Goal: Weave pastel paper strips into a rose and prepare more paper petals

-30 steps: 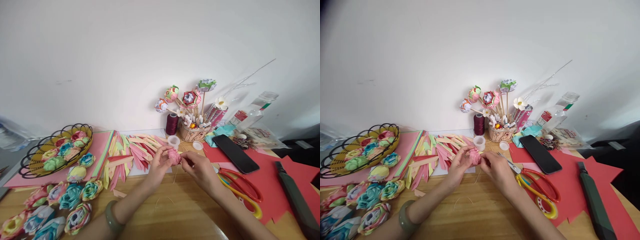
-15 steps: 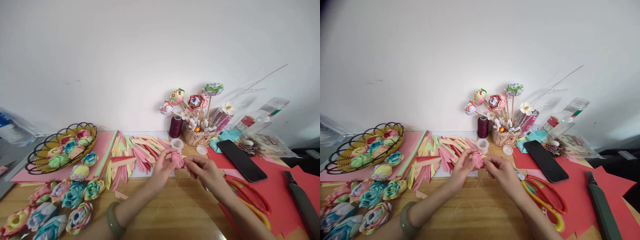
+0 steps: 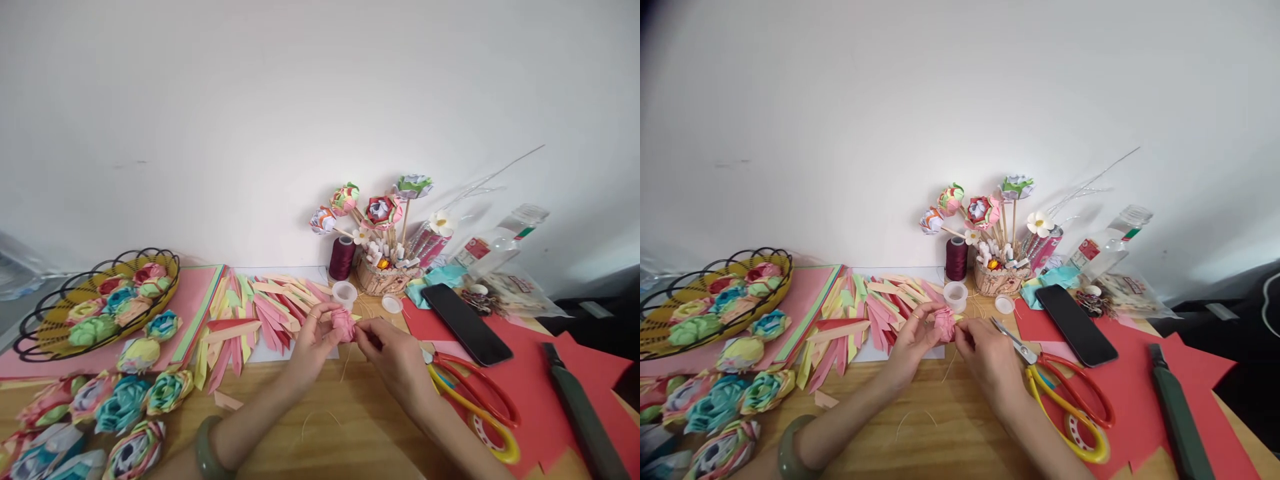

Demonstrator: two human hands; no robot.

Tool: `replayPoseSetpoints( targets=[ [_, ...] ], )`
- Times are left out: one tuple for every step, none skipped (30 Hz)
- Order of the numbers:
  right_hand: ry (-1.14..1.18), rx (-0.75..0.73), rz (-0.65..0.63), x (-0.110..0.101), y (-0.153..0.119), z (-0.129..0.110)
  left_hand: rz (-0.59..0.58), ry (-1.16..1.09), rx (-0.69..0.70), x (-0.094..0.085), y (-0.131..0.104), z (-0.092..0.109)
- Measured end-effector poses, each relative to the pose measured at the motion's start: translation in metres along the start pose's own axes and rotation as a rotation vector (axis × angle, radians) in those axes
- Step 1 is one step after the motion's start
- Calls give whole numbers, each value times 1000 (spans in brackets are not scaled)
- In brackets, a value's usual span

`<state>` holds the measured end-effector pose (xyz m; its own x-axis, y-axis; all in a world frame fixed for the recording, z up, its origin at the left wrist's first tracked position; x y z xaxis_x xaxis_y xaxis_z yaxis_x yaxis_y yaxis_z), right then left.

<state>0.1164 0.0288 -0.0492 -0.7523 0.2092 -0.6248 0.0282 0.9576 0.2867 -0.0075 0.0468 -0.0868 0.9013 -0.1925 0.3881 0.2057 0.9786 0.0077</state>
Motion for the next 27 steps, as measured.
replayPoseSetpoints(
  targets=[
    [13, 13, -20, 0, 0, 0, 1, 9, 6, 0, 0, 0],
    [32, 30, -47, 1, 1, 1, 4, 18, 11, -1, 0, 0],
    [58, 52, -80, 2, 1, 1, 8, 25, 13, -2, 0, -1],
    [91, 76, -116, 2, 2, 2, 14, 32, 15, -2, 0, -1],
    [129, 102, -153, 3, 3, 2, 15, 38, 15, -3, 1, -1],
    [169, 129, -187, 3, 3, 3, 12, 42, 16, -3, 1, -1],
    [209, 157, -218, 4, 4, 3, 6, 44, 17, -3, 1, -1],
    [248, 185, -245, 4, 5, 4, -3, 45, 20, -2, 0, -1],
    [283, 214, -267, 5, 5, 6, -12, 47, 22, -2, 0, -1],
    [315, 242, -282, 6, 5, 7, -16, 50, 21, -2, 0, -1],
    [344, 268, -294, 6, 5, 9, -16, 54, 20, -2, 0, -1],
    [370, 292, -303, 7, 5, 10, -14, 59, 19, -2, 0, -1],
    [393, 314, -309, 8, 4, 11, -11, 62, 20, -2, 0, -1],
    [414, 332, -314, 8, 4, 13, -10, 64, 20, -2, 0, -1],
    [433, 348, -319, 9, 4, 14, -12, 64, 21, -2, 0, -2],
    [449, 360, -324, 10, 3, 14, -17, 62, 23, -2, 0, -2],
    [463, 369, -330, 10, 3, 15, -20, 58, 26, -1, 0, -2],
    [475, 375, -340, 11, 3, 16, -23, 54, 27, -1, 0, -2],
    [487, 378, -353, 12, 3, 16, -25, 51, 28, -1, 0, -2],
    [499, 379, -368, 12, 3, 16, -26, 49, 28, -2, -1, -1],
    [511, 379, -385, 13, 2, 16, -26, 50, 28, -2, -1, -1],
    [521, 377, -403, 14, 2, 16, -26, 52, 26, -2, -1, -1],
    [530, 373, -419, 14, 1, 16, -26, 56, 22, -2, -1, -1],
    [536, 369, -431, 14, 1, 15, -27, 60, 17, -3, -1, -1],
    [538, 367, -442, 14, 0, 15, -28, 62, 13, -3, -1, -1],
    [540, 368, -452, 14, -1, 14, -29, 60, 10, -3, -1, -1],
    [543, 371, -460, 14, -1, 14, -30, 56, 4, -2, -1, -1]
  ],
)
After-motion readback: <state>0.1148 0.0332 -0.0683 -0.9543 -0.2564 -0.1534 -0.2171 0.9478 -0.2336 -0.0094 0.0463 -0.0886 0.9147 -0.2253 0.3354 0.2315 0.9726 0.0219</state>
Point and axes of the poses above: each hand's wrist, its own y-axis towards the middle knuckle, its own x-axis out of the palm, z = x × y, the point moved 7 cm from there along y, towards the middle knuckle, and after that the axes turned 4 degrees about z, right-handed, at the moved point
